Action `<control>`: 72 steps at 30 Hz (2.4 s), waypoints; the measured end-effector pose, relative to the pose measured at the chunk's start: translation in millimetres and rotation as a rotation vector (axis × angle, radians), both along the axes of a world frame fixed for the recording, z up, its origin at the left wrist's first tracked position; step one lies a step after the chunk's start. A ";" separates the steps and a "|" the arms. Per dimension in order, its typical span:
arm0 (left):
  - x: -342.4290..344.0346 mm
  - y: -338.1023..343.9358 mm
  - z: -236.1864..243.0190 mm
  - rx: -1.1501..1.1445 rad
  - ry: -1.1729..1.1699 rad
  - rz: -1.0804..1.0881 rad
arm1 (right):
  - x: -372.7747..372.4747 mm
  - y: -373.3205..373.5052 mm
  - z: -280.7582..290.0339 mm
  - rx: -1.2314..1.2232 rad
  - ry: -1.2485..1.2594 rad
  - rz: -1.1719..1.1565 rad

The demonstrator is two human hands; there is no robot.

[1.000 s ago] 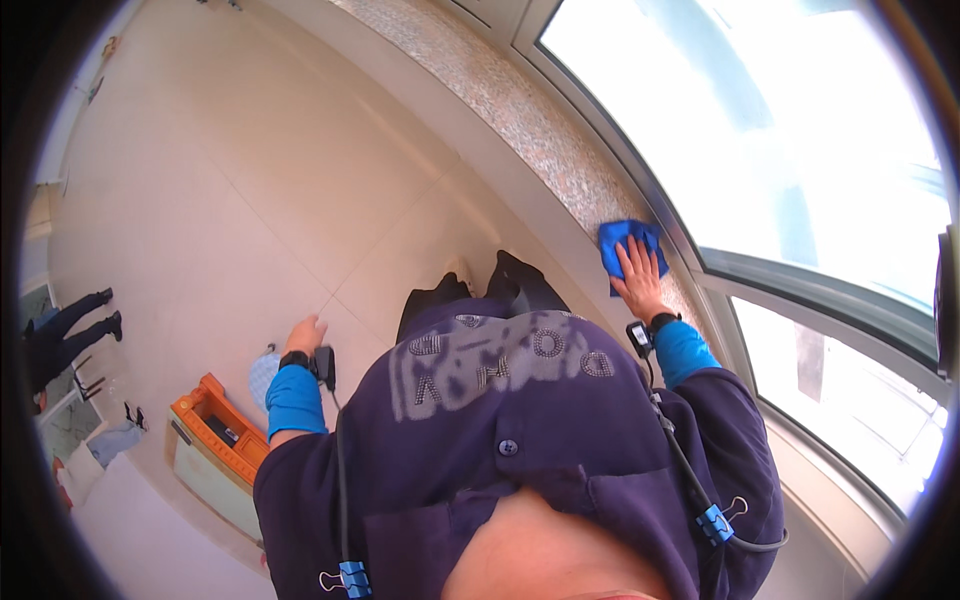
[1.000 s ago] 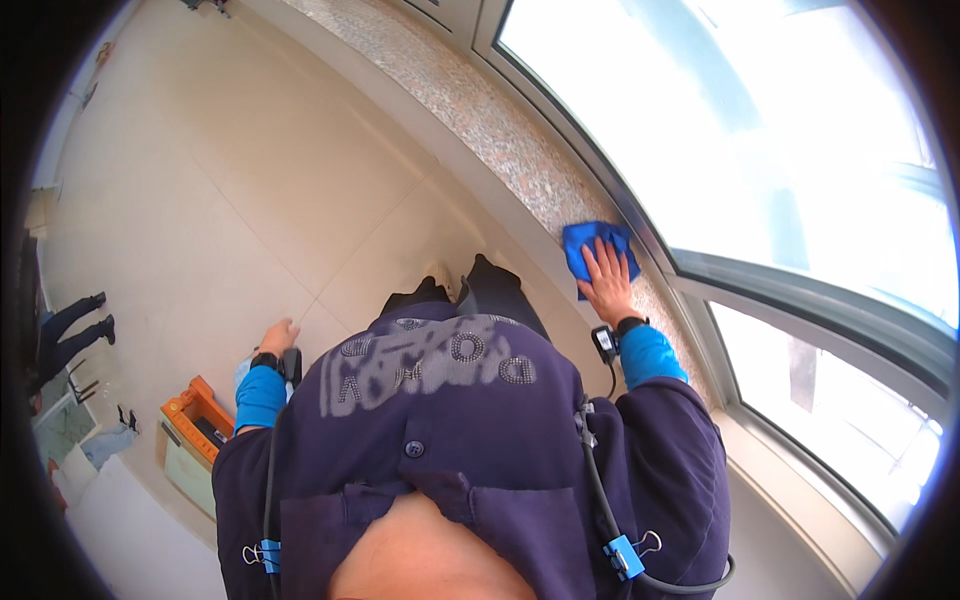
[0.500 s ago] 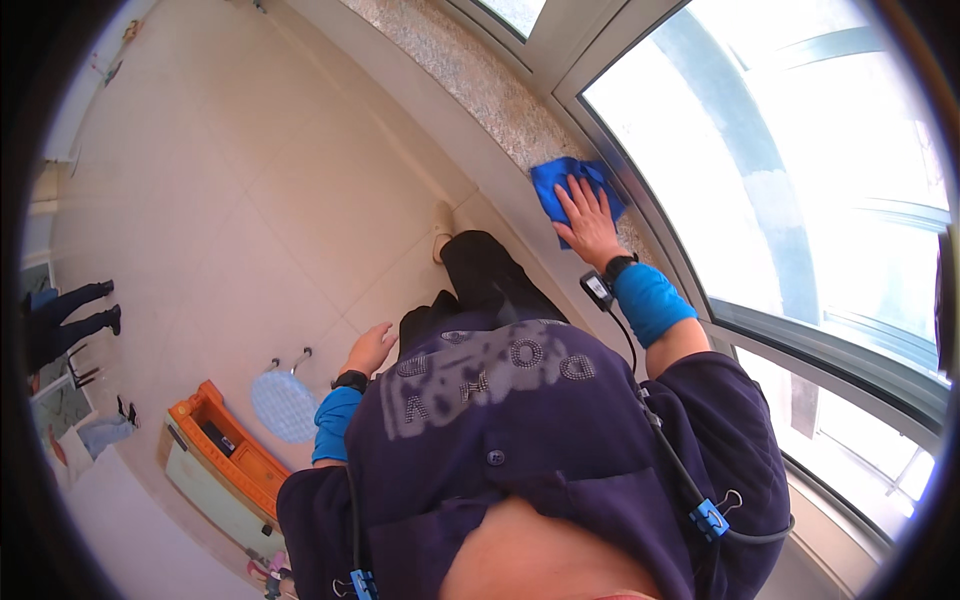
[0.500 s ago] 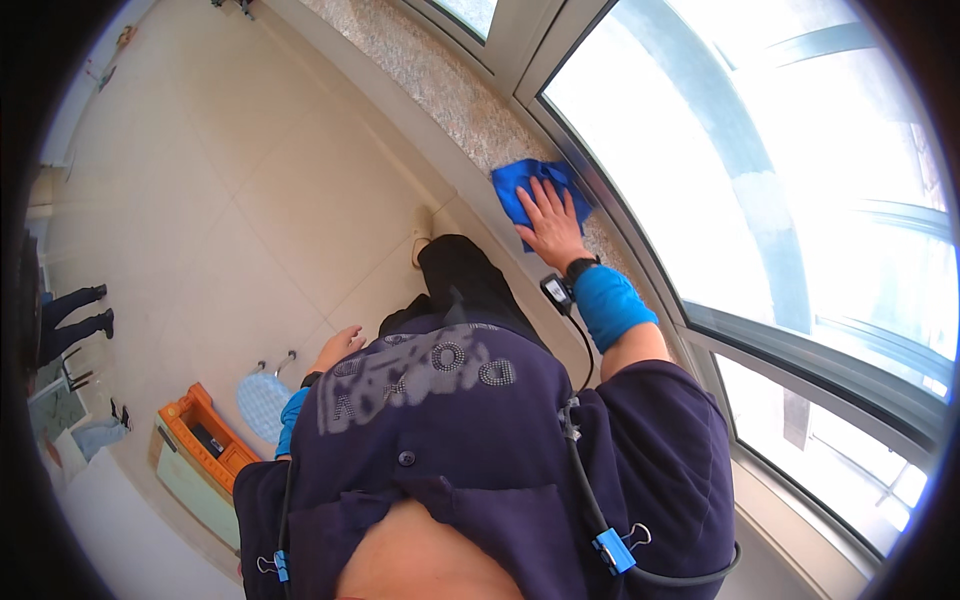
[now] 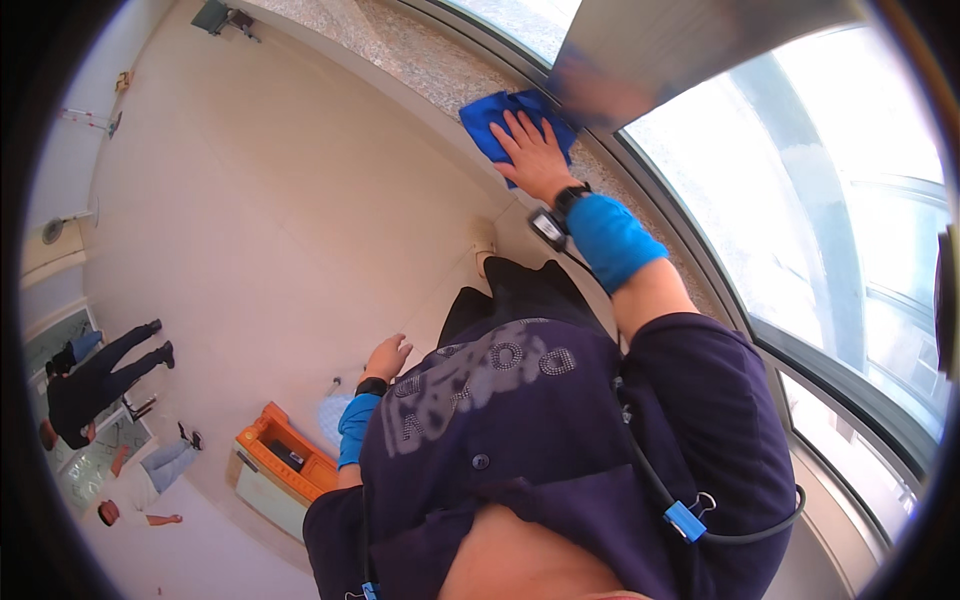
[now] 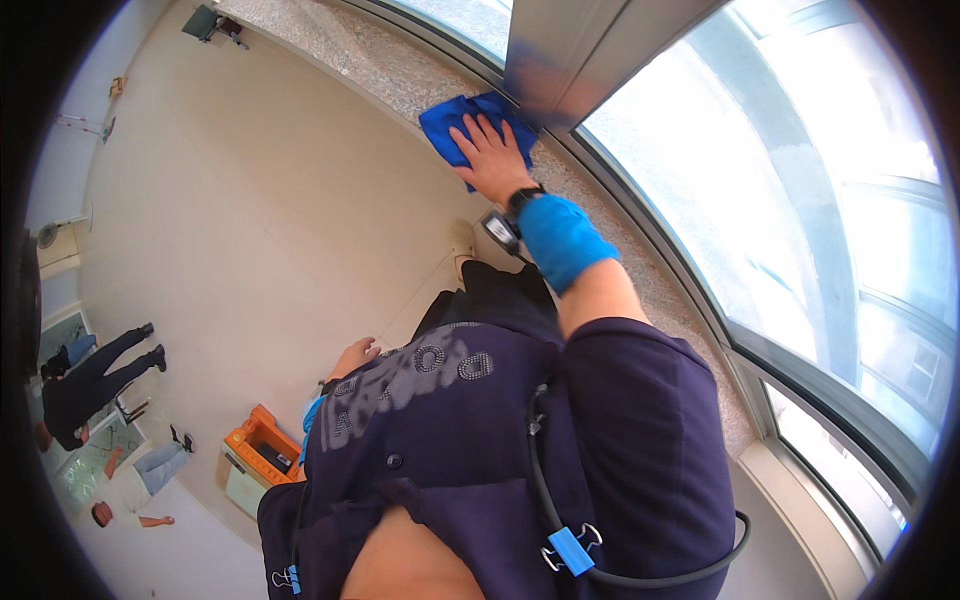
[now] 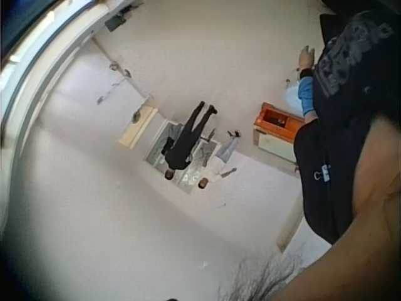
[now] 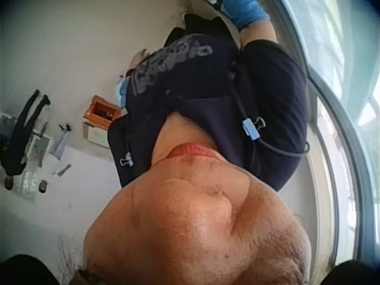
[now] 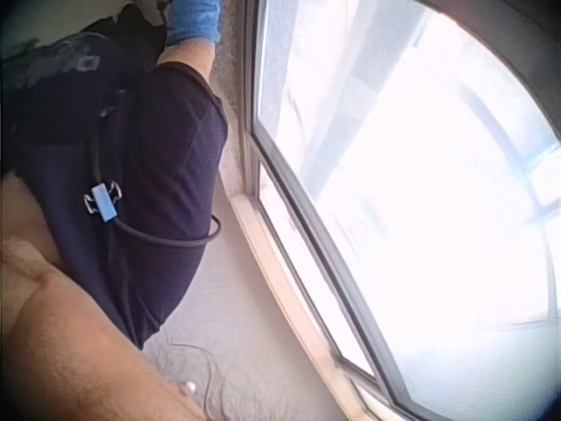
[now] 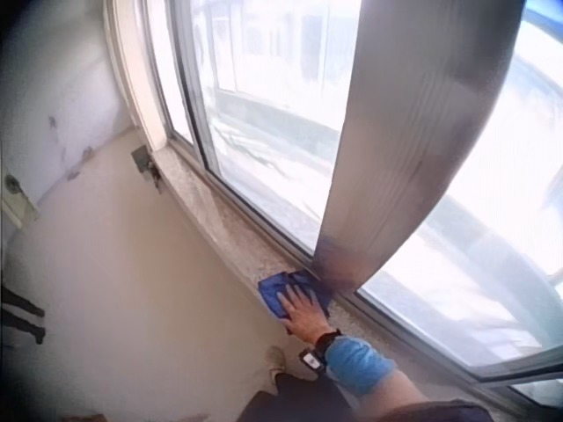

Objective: The person wipes the interior window frame and sill with a blue cloth, moving along the frame and then the sill. The person uses a cloth to clean the surfaces in a room with large windows and light-colored walls.

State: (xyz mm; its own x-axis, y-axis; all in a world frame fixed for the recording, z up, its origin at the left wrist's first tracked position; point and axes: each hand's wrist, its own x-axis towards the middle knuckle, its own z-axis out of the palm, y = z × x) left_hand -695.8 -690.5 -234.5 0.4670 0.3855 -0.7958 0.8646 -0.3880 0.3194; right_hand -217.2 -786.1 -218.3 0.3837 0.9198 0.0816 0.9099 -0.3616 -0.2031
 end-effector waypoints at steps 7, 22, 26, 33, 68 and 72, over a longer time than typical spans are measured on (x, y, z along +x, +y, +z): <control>44.1 49.7 -15.4 -0.051 -0.102 0.072 | -18.8 -154.9 36.0 -0.245 0.103 0.071; 45.6 159.1 -36.7 -0.048 -0.034 0.211 | 12.1 16.8 27.3 -0.217 0.140 0.104; 30.6 183.4 -55.0 -0.117 -0.021 0.207 | 18.1 91.6 16.1 -0.089 0.117 0.023; 32.0 268.3 -59.9 -0.096 0.043 0.017 | 30.3 206.6 -0.1 -0.103 0.077 -0.067; 66.8 346.2 -53.5 -0.063 -0.018 0.126 | 50.0 271.8 9.0 -0.084 0.098 0.081; 49.7 364.5 -51.6 -0.034 0.002 0.189 | 67.8 377.6 -5.9 -0.078 0.034 0.055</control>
